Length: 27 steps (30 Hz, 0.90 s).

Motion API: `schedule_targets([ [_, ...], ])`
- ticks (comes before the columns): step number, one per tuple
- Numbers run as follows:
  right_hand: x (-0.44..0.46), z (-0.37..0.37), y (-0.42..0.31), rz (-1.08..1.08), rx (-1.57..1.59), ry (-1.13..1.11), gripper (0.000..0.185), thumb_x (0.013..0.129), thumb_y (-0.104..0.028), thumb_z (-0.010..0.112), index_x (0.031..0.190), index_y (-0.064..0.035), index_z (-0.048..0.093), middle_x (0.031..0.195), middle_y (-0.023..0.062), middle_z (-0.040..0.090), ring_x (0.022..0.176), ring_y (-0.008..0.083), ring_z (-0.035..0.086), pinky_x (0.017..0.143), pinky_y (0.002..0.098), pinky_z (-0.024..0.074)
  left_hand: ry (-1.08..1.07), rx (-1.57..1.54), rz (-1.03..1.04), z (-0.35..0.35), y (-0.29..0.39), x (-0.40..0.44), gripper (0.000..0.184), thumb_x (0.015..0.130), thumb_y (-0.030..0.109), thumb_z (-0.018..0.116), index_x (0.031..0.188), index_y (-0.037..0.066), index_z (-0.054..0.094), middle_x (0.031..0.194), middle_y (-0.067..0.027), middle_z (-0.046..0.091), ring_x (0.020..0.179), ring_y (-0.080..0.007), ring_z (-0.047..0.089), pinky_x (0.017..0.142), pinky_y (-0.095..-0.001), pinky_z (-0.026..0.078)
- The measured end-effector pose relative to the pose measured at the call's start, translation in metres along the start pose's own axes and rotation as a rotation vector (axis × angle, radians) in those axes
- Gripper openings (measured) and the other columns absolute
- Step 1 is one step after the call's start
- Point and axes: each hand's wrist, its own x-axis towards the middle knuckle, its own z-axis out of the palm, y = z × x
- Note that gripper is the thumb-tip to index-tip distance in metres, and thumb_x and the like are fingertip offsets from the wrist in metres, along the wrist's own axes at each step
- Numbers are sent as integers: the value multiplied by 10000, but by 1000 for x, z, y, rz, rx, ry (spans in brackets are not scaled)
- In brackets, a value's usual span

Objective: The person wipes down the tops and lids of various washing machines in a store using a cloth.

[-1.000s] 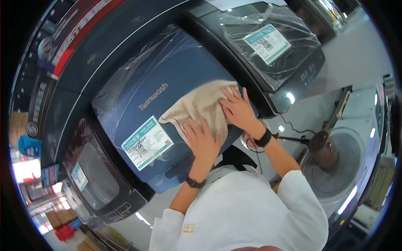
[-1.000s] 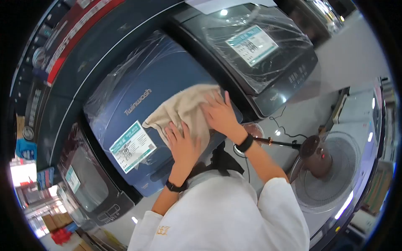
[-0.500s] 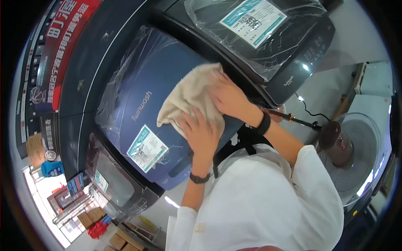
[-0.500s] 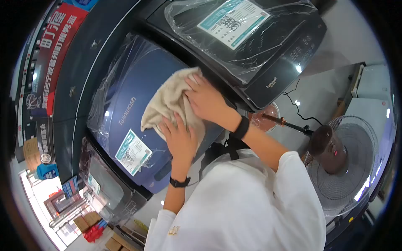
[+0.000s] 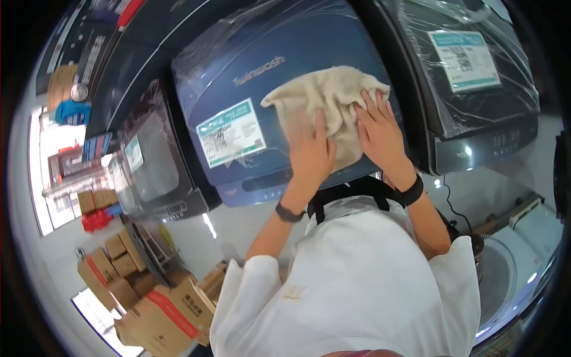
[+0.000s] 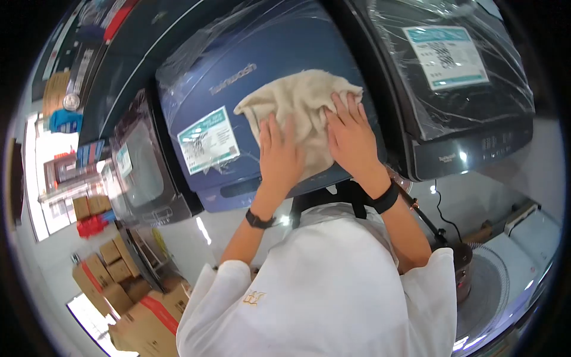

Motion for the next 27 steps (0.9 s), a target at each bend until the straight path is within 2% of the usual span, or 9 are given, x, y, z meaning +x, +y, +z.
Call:
schedule_targets([
  [4, 24, 25, -25, -102, -40, -22, 410, 944, -100, 628, 1346, -20, 653, 1579, 196, 496, 1466, 485, 424, 1203, 590, 362, 134, 42, -67, 5, -31, 30, 672, 926, 207, 620, 1558, 29, 478, 1599, -358, 371, 1472, -591, 352, 1223, -595, 330],
  [7, 28, 40, -55, -173, -5, -77, 398, 928, -89, 619, 1310, 16, 649, 1570, 220, 494, 1459, 512, 416, 1190, 611, 365, 194, 74, -151, 3, -56, 27, 686, 934, 232, 635, 1564, 23, 463, 1614, -348, 363, 1488, -570, 351, 1228, -588, 325],
  [10, 23, 61, -95, -286, -5, -172, 350, 895, -79, 621, 1219, 44, 671, 1543, 243, 504, 1458, 527, 405, 1172, 629, 372, 281, 49, -227, -1, -84, 1, 658, 925, 237, 651, 1516, -17, 516, 1586, -364, 382, 1442, -594, 372, 1176, -630, 355],
  [13, 17, 87, -141, -410, 81, -194, 308, 860, -86, 638, 1125, 65, 688, 1514, 254, 522, 1433, 523, 424, 1164, 626, 376, 206, 103, -374, -22, -112, -45, 688, 931, 226, 649, 1548, -18, 469, 1594, -353, 386, 1465, -568, 370, 1207, -606, 335],
  [16, 17, 106, -185, -536, 177, -274, 298, 843, -125, 671, 1070, 65, 703, 1480, 247, 548, 1403, 509, 451, 1169, 593, 381, 150, 160, -539, -34, -146, -101, 761, 948, 266, 657, 1611, 5, 389, 1645, -353, 322, 1510, -547, 336, 1247, -550, 310],
  [18, 14, 120, -209, -605, 240, -310, 307, 838, -147, 687, 1071, 51, 714, 1469, 238, 559, 1392, 482, 469, 1167, 571, 387, 179, 203, -569, -37, -166, -139, 729, 952, 259, 647, 1588, -14, 418, 1625, -366, 351, 1492, -557, 359, 1246, -550, 314],
  [22, 42, 124, -223, -676, 193, -469, 310, 854, -195, 689, 1077, 14, 740, 1472, 208, 567, 1405, 411, 485, 1172, 539, 393, 131, 255, -521, -50, -189, -143, 654, 958, 246, 632, 1523, -52, 496, 1579, -387, 412, 1464, -567, 399, 1233, -564, 329],
  [25, 95, 117, -205, -777, -80, -506, 362, 944, -221, 625, 1246, -46, 721, 1393, 201, 639, 1400, 407, 525, 1169, 577, 387, 159, 230, -507, -50, -209, -105, 652, 984, 348, 605, 1476, -75, 541, 1531, -443, 421, 1425, -618, 406, 1212, -592, 336],
  [27, 131, 137, -179, -714, -175, -428, 432, 976, -216, 586, 1382, -90, 660, 1522, 203, 560, 1434, 390, 497, 1177, 581, 375, 129, 228, -491, -48, -225, -77, 739, 991, 449, 589, 1503, -77, 506, 1484, -492, 425, 1367, -672, 422, 1198, -618, 336],
])
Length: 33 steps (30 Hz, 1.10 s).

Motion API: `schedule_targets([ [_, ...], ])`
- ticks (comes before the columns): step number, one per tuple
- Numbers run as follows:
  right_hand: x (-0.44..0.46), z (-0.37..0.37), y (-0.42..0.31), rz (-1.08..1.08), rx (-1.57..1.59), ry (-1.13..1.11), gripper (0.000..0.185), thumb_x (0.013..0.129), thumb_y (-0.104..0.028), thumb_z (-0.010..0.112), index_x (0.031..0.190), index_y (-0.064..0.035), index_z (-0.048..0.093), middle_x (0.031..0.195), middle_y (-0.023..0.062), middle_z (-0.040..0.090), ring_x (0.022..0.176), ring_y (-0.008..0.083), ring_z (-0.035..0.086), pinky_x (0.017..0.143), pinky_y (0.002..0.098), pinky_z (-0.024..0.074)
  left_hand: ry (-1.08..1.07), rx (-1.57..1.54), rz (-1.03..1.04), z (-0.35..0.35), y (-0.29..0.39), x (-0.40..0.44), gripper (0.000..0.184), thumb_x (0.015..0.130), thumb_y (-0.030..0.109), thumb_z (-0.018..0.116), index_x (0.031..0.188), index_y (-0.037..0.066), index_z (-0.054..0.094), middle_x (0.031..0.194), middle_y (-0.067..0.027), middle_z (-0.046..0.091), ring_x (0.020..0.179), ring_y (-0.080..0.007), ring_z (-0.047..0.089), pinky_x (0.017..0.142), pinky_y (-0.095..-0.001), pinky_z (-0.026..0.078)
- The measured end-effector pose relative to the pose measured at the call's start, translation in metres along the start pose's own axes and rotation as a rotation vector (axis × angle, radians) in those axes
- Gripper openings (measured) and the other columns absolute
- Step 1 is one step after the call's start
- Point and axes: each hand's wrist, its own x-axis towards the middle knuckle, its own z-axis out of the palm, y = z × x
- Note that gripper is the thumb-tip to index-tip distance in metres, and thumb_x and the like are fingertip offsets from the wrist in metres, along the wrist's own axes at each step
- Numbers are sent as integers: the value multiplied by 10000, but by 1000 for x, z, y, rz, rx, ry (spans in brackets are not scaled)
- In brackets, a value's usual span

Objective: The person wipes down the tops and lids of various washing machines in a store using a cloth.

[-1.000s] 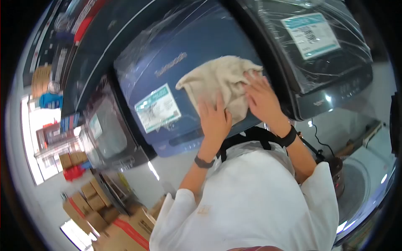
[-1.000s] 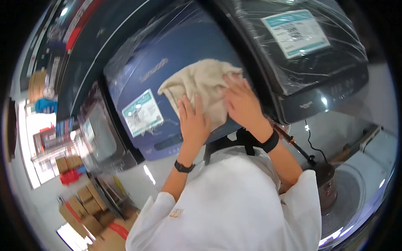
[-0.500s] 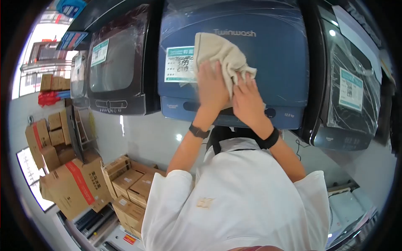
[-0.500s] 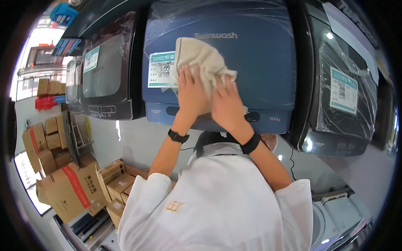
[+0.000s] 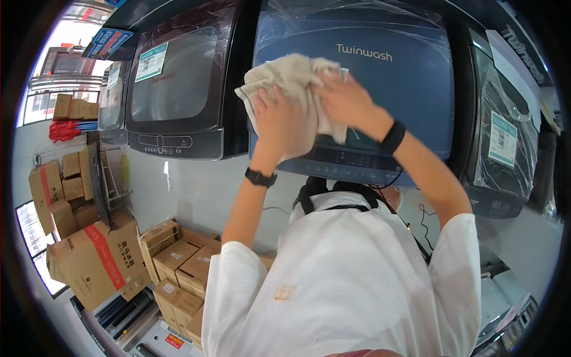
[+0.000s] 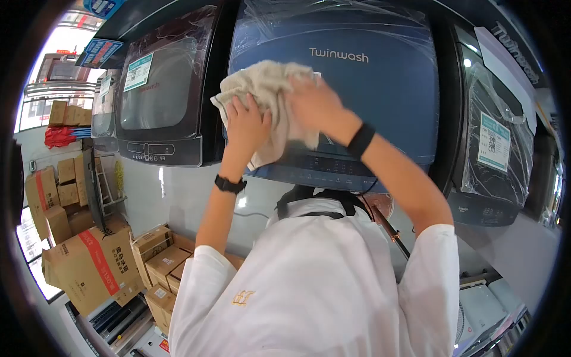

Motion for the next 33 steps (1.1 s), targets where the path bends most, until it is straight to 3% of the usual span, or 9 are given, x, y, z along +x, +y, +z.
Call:
schedule_targets([
  [2, 26, -1, 40, 2, 6, -99, 473, 1001, -218, 557, 1465, -134, 601, 1612, 195, 473, 1469, 380, 458, 1184, 601, 361, -14, 13, -38, 4, 6, 33, 752, 991, 460, 593, 1514, -72, 496, 1477, -498, 425, 1367, -672, 420, 1189, -632, 336],
  [6, 53, 4, 48, 135, 59, -29, 465, 997, -210, 580, 1450, -105, 604, 1619, 191, 457, 1473, 422, 431, 1226, 592, 326, -47, 46, -64, 1, 15, 70, 777, 986, 471, 592, 1552, -45, 460, 1490, -497, 409, 1405, -649, 396, 1185, -653, 323],
  [9, 20, 5, 15, 13, 82, 169, 416, 944, -204, 616, 1337, -81, 683, 1564, 209, 512, 1448, 427, 461, 1182, 582, 393, 101, -41, -12, 10, 17, 41, 809, 969, 446, 626, 1588, -26, 407, 1533, -485, 365, 1454, -637, 345, 1195, -662, 302],
  [13, -52, -21, -8, 4, 180, 72, 345, 948, -181, 639, 1271, -77, 702, 1589, 176, 497, 1451, 412, 476, 1184, 575, 401, 29, -46, -45, 7, 33, -11, 831, 948, 409, 674, 1606, -5, 380, 1589, -450, 313, 1496, -628, 284, 1209, -672, 272],
  [17, -71, -34, 51, 139, -25, -131, 337, 1027, -175, 561, 1335, -100, 676, 1674, 109, 422, 1510, 386, 433, 1221, 622, 341, -1, -162, -2, -5, 64, -4, 853, 920, 413, 723, 1606, 25, 397, 1612, -413, 295, 1482, -607, 300, 1206, -665, 265],
  [20, -40, -20, 120, 295, -21, -63, 382, 1042, -191, 526, 1395, -103, 644, 1678, 132, 410, 1514, 415, 415, 1219, 635, 333, 64, -252, 119, 9, 76, 58, 863, 908, 421, 735, 1604, 31, 405, 1600, -404, 308, 1434, -591, 353, 1195, -657, 277],
  [23, -2, 6, 139, 342, -47, 78, 425, 1010, -172, 538, 1419, -93, 621, 1660, 168, 423, 1501, 438, 417, 1224, 602, 343, 183, -210, 152, 38, 85, 107, 803, 903, 419, 730, 1555, 25, 476, 1586, -401, 333, 1427, -584, 362, 1195, -648, 284],
  [27, -7, 8, 80, 248, -15, 104, 456, 910, -123, 597, 1358, -51, 646, 1606, 186, 484, 1460, 453, 458, 1221, 564, 363, 245, -235, 183, 44, 87, 89, 701, 879, 396, 732, 1448, 14, 589, 1577, -406, 364, 1470, -587, 326, 1209, -646, 270],
  [33, -90, -2, -23, 349, 166, 257, 333, 806, -77, 664, 1131, -13, 698, 1467, 201, 583, 1419, 429, 486, 1162, 571, 409, -9, -168, 286, 8, 98, -9, 660, 840, 310, 747, 1406, 0, 611, 1628, -410, 306, 1521, -593, 277, 1241, -660, 216],
])
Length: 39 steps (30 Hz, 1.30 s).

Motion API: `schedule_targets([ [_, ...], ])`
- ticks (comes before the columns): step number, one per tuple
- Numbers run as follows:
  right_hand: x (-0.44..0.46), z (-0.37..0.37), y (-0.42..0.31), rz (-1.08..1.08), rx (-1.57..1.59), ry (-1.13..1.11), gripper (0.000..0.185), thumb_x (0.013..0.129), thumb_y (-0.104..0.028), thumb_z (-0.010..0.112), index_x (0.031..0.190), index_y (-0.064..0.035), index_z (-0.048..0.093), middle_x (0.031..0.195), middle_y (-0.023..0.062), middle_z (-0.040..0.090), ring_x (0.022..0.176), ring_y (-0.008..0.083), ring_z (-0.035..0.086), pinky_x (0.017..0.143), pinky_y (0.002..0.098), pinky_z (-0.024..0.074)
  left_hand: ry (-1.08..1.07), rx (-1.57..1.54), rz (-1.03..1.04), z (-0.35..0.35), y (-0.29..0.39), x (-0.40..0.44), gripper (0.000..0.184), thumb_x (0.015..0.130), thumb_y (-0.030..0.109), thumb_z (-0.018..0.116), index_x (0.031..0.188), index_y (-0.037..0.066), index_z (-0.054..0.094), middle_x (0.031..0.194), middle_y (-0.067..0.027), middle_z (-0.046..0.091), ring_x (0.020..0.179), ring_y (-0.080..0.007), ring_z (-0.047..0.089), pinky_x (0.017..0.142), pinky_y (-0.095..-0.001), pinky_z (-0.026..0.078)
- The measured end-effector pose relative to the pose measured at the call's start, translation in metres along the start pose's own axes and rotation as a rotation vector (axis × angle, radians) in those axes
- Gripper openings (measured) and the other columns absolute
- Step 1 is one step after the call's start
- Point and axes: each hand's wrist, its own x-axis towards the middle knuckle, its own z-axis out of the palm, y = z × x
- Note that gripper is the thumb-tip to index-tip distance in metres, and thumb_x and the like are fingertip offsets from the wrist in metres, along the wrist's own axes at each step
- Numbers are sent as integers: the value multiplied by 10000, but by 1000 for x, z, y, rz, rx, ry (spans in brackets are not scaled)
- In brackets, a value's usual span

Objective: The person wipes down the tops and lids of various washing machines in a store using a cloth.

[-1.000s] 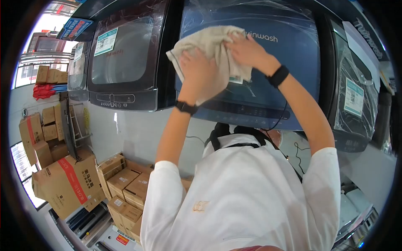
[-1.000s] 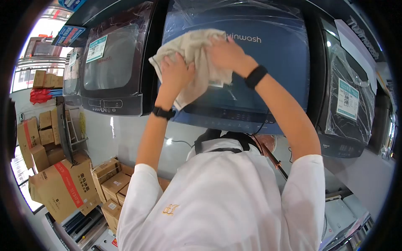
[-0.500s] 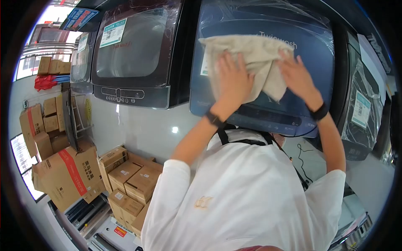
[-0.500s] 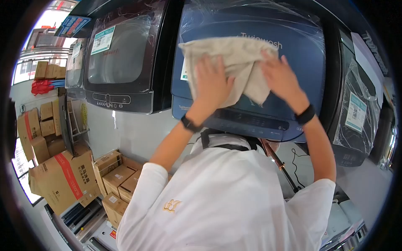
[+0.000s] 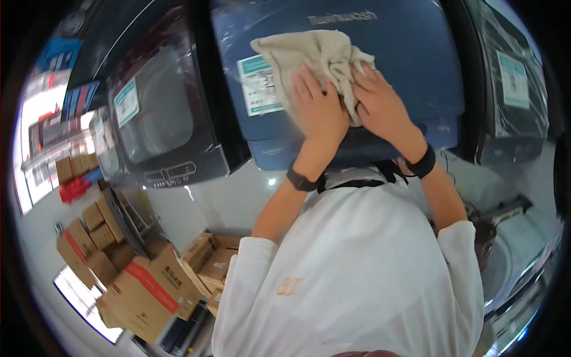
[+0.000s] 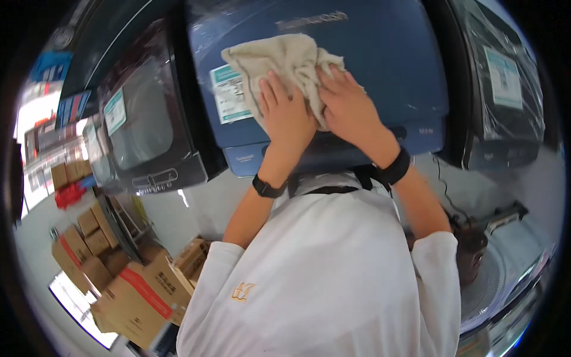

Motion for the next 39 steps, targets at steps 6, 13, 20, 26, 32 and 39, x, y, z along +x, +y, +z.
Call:
schedule_targets([
  [6, -35, 15, -32, 292, 123, 170, 411, 783, -81, 697, 1179, 27, 694, 1414, 196, 609, 1443, 407, 472, 1227, 564, 341, -221, 130, 142, -24, 22, -2, 631, 849, 301, 752, 1360, -45, 624, 1595, -379, 381, 1499, -565, 336, 1264, -594, 249],
  [13, -119, 13, -89, 672, 428, 489, 418, 884, -20, 619, 1299, -21, 670, 1514, 174, 558, 1438, 357, 502, 1262, 518, 334, -454, -183, 565, -61, 50, -17, 406, 926, 119, 642, 1313, -5, 647, 1319, -300, 644, 1254, -502, 587, 1076, -511, 477],
  [20, -217, -4, -189, 1114, 444, 928, 368, 911, 1, 565, 1252, -43, 695, 1476, 120, 610, 1343, 364, 576, 1252, 473, 375, -1011, -468, 961, -87, 113, -68, 241, 964, 2, 549, 1180, -51, 641, 1060, -316, 682, 1013, -534, 635, 835, -516, 507],
  [26, -292, -13, -270, 1359, 167, 1161, 286, 949, -30, 549, 1199, -48, 687, 1170, 194, 698, 1082, 447, 649, 908, 506, 532, -1105, -571, 1255, -93, 171, -163, 154, 949, 56, 612, 1081, -21, 629, 1003, -285, 686, 946, -506, 651, 795, -546, 508],
  [32, -404, -53, -367, 1396, 157, 1393, 365, 958, -21, 547, 1301, -43, 670, 1471, 195, 606, 1268, 436, 602, 1070, 454, 496, -1097, -693, 1449, -109, 229, -309, 220, 959, 92, 621, 1150, -13, 645, 1002, -269, 698, 954, -512, 652, 801, -553, 513],
  [39, -556, -44, -477, 1720, -41, 1530, 438, 946, 23, 527, 1356, -54, 660, 1469, 214, 601, 1325, 431, 581, 1111, 429, 479, -1252, -803, 1763, -149, 307, -505, 237, 968, 110, 611, 1179, 2, 624, 1062, -278, 672, 976, -505, 633, 803, -568, 498],
])
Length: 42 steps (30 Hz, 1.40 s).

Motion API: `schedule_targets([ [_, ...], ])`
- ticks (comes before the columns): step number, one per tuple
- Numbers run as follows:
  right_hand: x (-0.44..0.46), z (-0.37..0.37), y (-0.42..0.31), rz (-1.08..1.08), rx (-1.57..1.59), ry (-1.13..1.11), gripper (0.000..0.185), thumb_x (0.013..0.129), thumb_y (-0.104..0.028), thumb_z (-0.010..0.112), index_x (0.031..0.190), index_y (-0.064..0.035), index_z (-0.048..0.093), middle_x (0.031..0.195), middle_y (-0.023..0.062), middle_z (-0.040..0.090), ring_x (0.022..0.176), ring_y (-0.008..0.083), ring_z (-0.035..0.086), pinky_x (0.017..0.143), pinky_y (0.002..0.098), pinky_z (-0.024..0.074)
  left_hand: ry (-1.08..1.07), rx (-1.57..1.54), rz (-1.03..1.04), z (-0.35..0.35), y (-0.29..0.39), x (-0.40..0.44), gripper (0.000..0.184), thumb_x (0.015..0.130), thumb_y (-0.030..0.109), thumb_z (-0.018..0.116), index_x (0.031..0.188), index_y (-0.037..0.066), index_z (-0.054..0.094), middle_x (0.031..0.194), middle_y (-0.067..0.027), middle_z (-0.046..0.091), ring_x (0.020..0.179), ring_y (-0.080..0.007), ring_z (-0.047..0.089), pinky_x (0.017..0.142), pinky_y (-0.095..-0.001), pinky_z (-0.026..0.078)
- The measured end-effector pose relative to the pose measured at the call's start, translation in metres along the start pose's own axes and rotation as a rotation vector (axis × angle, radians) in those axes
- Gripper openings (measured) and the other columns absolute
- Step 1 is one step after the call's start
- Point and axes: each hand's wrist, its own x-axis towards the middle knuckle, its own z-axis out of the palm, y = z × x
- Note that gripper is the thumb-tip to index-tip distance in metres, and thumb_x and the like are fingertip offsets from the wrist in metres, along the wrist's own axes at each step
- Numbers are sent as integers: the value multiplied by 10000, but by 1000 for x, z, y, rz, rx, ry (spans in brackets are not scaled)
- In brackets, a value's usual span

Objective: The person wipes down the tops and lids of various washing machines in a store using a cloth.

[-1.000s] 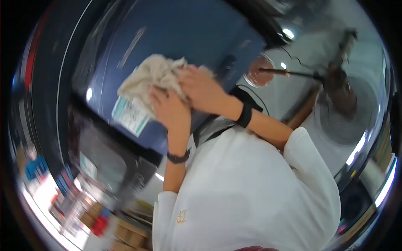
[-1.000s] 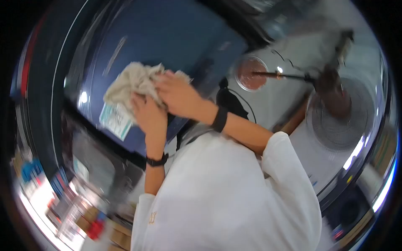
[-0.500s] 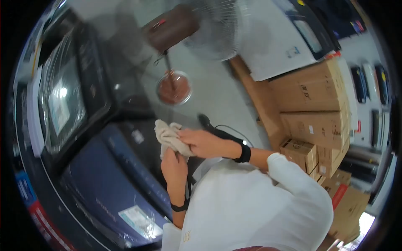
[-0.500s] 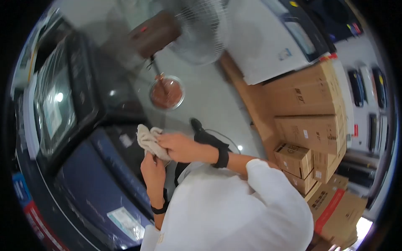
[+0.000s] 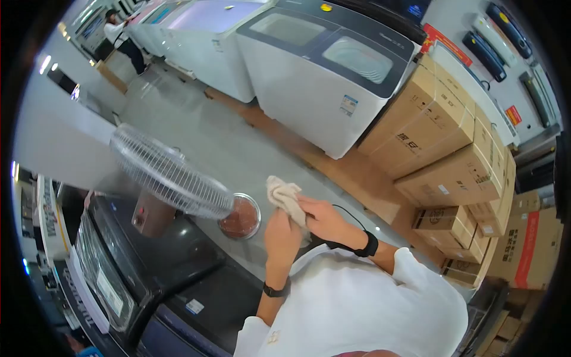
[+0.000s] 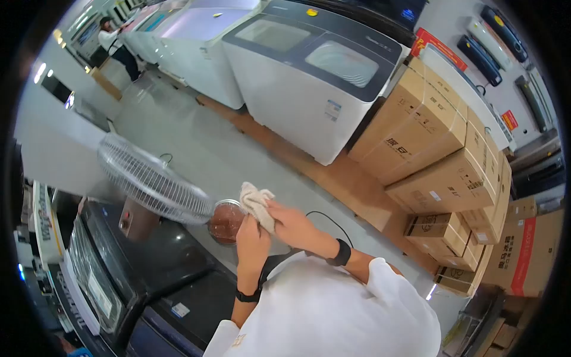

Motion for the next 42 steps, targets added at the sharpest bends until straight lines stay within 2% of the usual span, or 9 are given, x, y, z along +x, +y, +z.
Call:
schedule_targets([
  [7, 53, -97, 42, -46, -40, 339, 465, 913, 86, 537, 1353, -5, 655, 1473, 263, 591, 1293, 461, 611, 1048, 410, 523, -134, 102, -22, 69, 19, 123, 215, 949, 61, 609, 1158, 25, 640, 1050, -263, 668, 944, -494, 623, 788, -553, 493],
  [12, 97, -146, 61, 71, -129, 589, 472, 888, 103, 557, 1330, -10, 676, 1469, 283, 585, 1319, 483, 589, 1065, 426, 516, 115, 131, 253, 83, 23, 220, 314, 924, -47, 571, 1184, 56, 715, 1044, -196, 660, 991, -403, 636, 854, -469, 497],
  [15, 137, -176, 90, 9, -359, 717, 462, 842, 106, 587, 1286, 21, 688, 1404, 240, 639, 1320, 437, 592, 1058, 444, 522, 259, 162, 420, 97, 23, 290, 362, 899, -80, 594, 1177, 86, 756, 1022, -139, 636, 987, -347, 620, 876, -446, 492],
  [22, 236, -251, 113, 25, -588, 839, 474, 817, 86, 606, 1281, 22, 678, 1543, 236, 542, 1367, 480, 544, 1169, 542, 431, 379, 132, 752, 140, 30, 452, 370, 881, -82, 637, 1120, 145, 805, 1136, -95, 637, 1084, -303, 589, 952, -446, 441],
  [25, 257, -267, 120, 89, -674, 895, 467, 830, 48, 605, 1291, 20, 669, 1554, 238, 530, 1392, 482, 522, 1190, 570, 402, 182, 162, 816, 153, 46, 499, 387, 904, -62, 626, 1191, 147, 780, 1255, -113, 646, 1178, -318, 585, 1003, -469, 429],
  [31, 260, -281, 187, 449, -668, 882, 468, 867, -7, 607, 1332, 10, 650, 1468, 216, 604, 1415, 431, 519, 1197, 564, 391, -244, 329, 724, 242, 20, 534, 365, 976, 158, 655, 1337, 128, 694, 1436, -141, 611, 1337, -354, 551, 1113, -520, 369],
  [33, 249, -280, 201, 497, -636, 874, 463, 878, -12, 612, 1339, 5, 650, 1447, 206, 621, 1417, 405, 525, 1200, 556, 392, -275, 348, 783, 253, 12, 534, 356, 978, 202, 662, 1320, 111, 696, 1397, -138, 631, 1309, -351, 566, 1107, -520, 368],
  [38, 237, -304, 203, 470, -568, 886, 328, 891, -36, 628, 1211, -16, 697, 1271, 160, 698, 1192, 378, 644, 1047, 488, 498, -337, 290, 678, 257, 29, 558, 324, 985, 203, 664, 1284, 79, 688, 1248, -135, 682, 1157, -339, 636, 1045, -504, 409],
  [42, 250, -334, 211, 496, -617, 913, 248, 938, -62, 642, 1173, -39, 720, 1125, 119, 727, 1029, 353, 674, 966, 481, 514, -403, 278, 716, 256, 54, 606, 406, 965, 168, 664, 1361, 80, 642, 1334, -164, 646, 1199, -376, 614, 1031, -486, 456],
])
